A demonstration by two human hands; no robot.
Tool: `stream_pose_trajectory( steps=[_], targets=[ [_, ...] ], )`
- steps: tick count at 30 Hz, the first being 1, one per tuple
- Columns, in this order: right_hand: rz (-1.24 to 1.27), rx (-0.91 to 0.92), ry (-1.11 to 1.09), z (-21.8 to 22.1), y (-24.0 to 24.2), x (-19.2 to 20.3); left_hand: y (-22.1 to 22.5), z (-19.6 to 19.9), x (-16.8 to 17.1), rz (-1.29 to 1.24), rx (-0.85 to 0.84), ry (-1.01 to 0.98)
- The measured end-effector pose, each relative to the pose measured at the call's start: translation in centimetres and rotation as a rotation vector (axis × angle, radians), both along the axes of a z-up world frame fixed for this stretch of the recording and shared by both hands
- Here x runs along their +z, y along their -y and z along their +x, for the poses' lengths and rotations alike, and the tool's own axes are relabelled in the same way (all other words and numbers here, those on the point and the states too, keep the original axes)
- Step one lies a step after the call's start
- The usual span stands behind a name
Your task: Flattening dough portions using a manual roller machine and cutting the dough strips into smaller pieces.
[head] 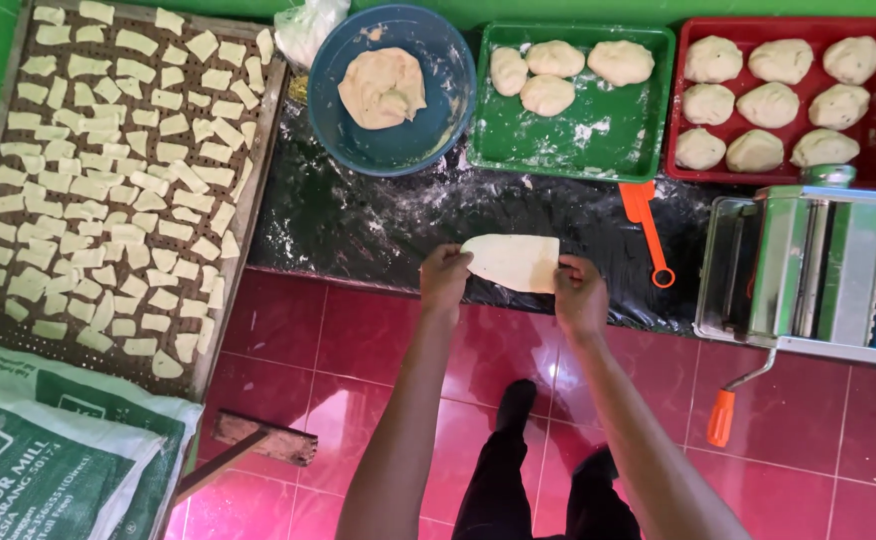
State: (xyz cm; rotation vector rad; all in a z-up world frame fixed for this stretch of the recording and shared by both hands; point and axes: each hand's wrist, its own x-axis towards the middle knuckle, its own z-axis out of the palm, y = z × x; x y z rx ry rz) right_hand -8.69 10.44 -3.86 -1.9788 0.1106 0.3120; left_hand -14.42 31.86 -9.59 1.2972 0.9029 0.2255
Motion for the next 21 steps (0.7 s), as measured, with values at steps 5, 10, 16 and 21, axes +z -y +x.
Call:
stream_pose_trajectory(
  steps=[5,10,16,21],
  targets=[
    [0.035,-0.010,-0.056,-0.3,0.8,-0.6,1.7,0.9,8.4,-0.226,0.027,0.037],
    [0.212,0.004,-0.236,0.3,2.0,0.6,4.5,3.3,16.6,-0.031,-0.098,0.078],
    [0.417,0.072,-0.441,0.4,3.5,3.5,9.8,1.0,23.8,0.489,-0.327,0.269],
    [0.382,-0.039,-0.517,-0.7,7.0,0.5,14.0,-3.8,11.5,0.953,-0.439,0.148]
  ],
)
